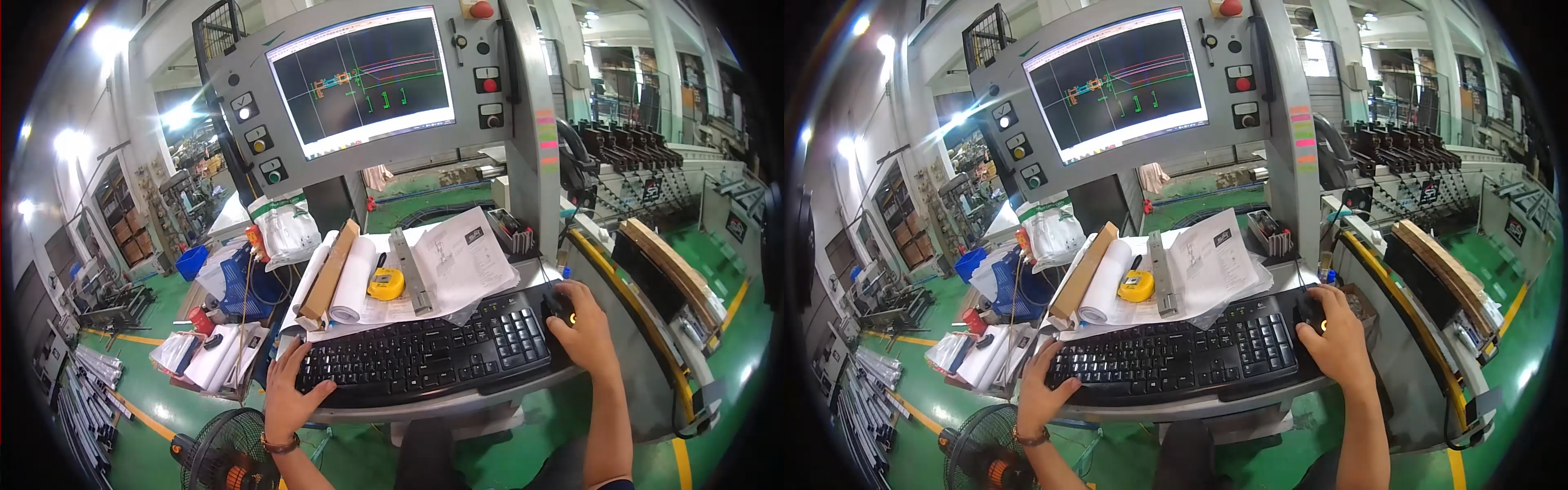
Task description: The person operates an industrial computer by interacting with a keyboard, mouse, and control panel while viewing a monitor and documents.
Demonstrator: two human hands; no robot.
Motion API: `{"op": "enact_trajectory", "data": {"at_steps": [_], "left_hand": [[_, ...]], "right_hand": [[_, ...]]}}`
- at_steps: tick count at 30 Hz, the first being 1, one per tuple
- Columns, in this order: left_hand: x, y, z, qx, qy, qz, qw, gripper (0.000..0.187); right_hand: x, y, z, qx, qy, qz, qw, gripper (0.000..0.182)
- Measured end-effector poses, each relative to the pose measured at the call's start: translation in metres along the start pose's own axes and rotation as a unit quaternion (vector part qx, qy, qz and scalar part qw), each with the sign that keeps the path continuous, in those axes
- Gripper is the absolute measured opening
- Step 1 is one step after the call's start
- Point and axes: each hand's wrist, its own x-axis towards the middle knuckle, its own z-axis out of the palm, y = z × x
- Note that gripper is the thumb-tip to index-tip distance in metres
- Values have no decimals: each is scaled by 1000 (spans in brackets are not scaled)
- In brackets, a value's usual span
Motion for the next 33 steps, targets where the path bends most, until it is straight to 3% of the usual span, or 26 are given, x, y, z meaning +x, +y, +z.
{"op": "enact_trajectory", "data": {"at_steps": [12, 18, 21, 33], "left_hand": [[1, -4, 1, 13, 1, 14, 1000, 96], [0, -1, 0, 4, 3, 10, 1000, 96], [1, 0, 0, 3, 3, 12, 1000, 96], [0, 0, -1, 10, -1, 4, 1000, 96]], "right_hand": [[0, -2, -1, 0, -4, -9, 1000, 56], [0, -12, -5, 18, -23, 53, 998, 58], [0, -1, -1, -3, -9, -6, 1000, 60], [0, -2, -2, -10, -16, -7, 1000, 61]]}}
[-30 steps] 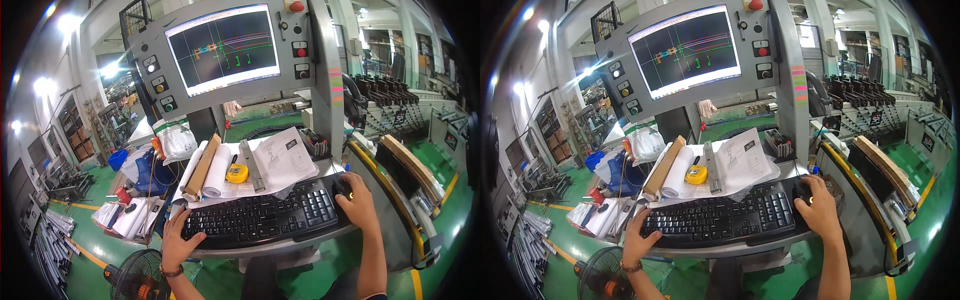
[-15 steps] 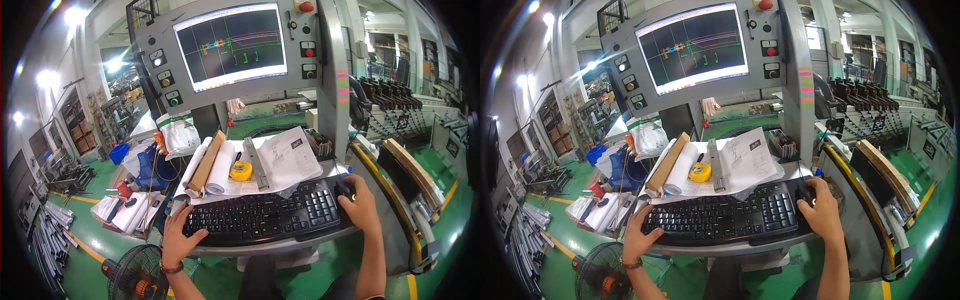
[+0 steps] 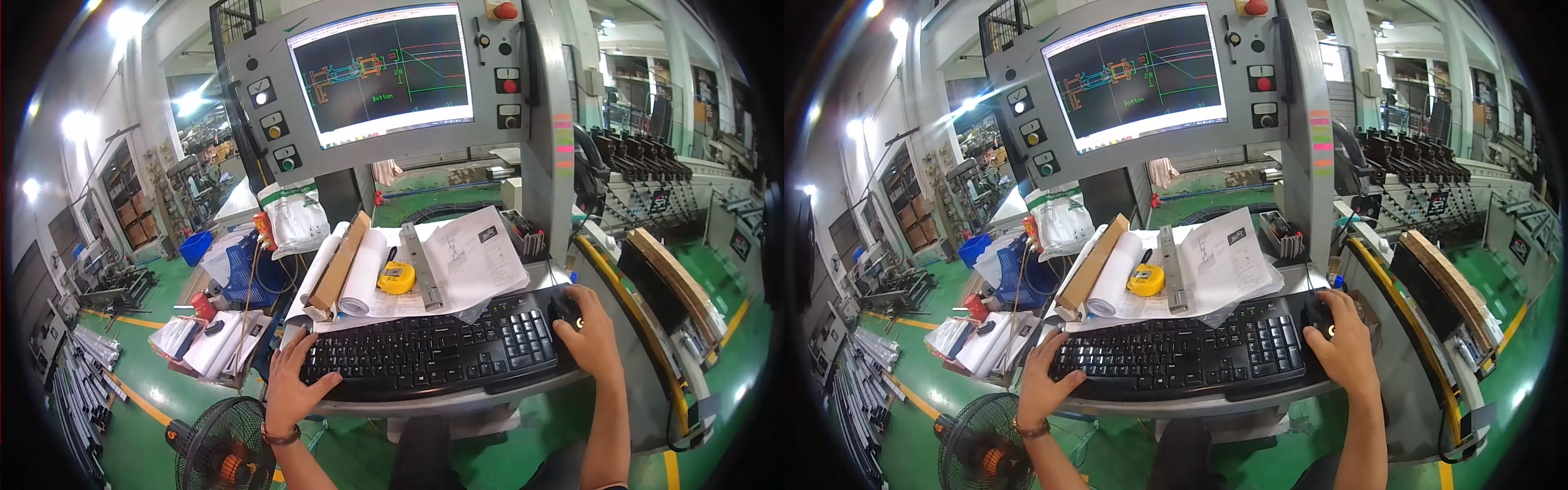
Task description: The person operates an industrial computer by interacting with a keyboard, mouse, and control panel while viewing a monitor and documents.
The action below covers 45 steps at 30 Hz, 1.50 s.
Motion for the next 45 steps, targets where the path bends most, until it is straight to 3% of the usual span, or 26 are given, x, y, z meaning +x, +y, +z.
{"op": "enact_trajectory", "data": {"at_steps": [45], "left_hand": [[0, 1, 0, -11, -2, -3, 1000, 95]], "right_hand": [[0, 1, 2, 13, 18, 4, 1000, 60]]}}
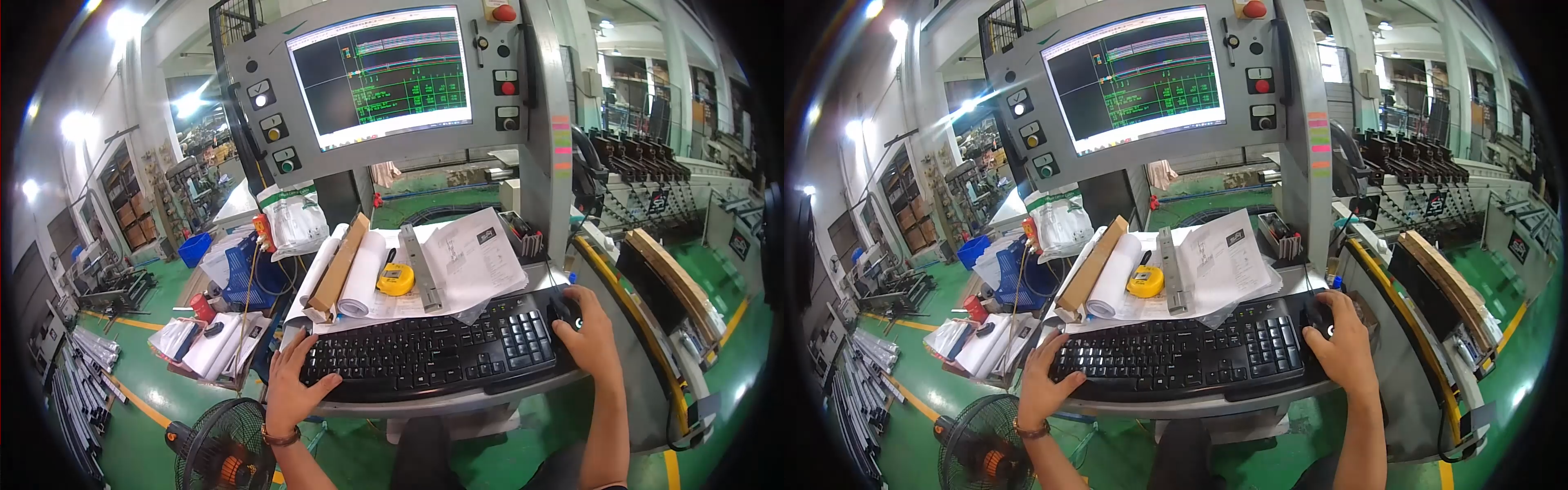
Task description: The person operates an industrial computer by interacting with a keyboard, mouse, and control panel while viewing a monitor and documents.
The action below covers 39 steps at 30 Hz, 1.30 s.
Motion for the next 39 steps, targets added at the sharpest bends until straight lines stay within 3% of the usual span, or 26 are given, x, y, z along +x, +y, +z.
{"op": "enact_trajectory", "data": {"at_steps": [39], "left_hand": [[0, 0, 0, 5, 3, 3, 1000, 97]], "right_hand": [[1, -1, 0, -21, -9, -4, 1000, 56]]}}
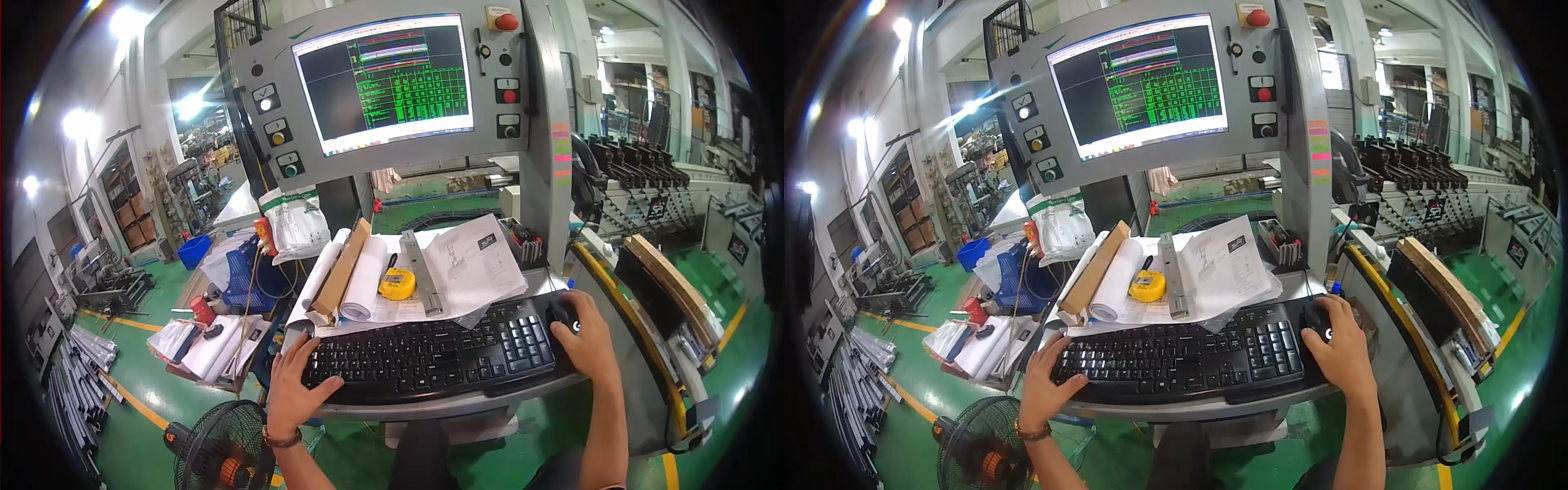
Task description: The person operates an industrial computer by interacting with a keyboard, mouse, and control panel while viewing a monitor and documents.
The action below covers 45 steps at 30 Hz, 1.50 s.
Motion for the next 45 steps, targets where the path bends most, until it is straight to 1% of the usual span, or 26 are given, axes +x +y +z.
{"op": "enact_trajectory", "data": {"at_steps": [9, 12, 15, 18, 24, 27, 30, 36, 39, 42, 45], "left_hand": [[0, 1, 0, 1, 3, -2, 1000, 97], [0, 0, 0, 3, 1, -4, 1000, 96], [0, 0, 0, -1, 3, -1, 1000, 96], [0, 1, 0, -2, 5, -2, 1000, 95], [0, 0, 0, 1, 4, -3, 1000, 94], [0, 2, 0, 4, 3, -6, 1000, 94], [0, -2, 1, 6, 4, -1, 1000, 95], [0, 0, 0, 2, 4, 0, 1000, 95], [0, -1, 0, 1, 5, 5, 1000, 95], [0, -3, 2, 6, 7, 5, 1000, 94], [0, -3, 2, 5, 7, 6, 1000, 94]], "right_hand": [[0, -1, -1, 26, -6, 24, 999, 58], [0, 3, 1, 16, 0, 10, 1000, 58], [1, -1, -1, 19, -16, 23, 999, 58], [1, 8, 4, 3, 1, 6, 1000, 58], [2, 1, -1, 13, -30, 20, 999, 58], [2, 3, 1, 2, -17, -2, 1000, 57], [1, 3, 1, -5, -14, -5, 1000, 57], [2, 1, -1, 19, -36, 16, 999, 58], [1, 5, 1, -3, -16, -17, 1000, 57], [1, 8, 3, -16, -9, -24, 1000, 57], [1, 2, 0, 9, -17, -5, 1000, 57]]}}
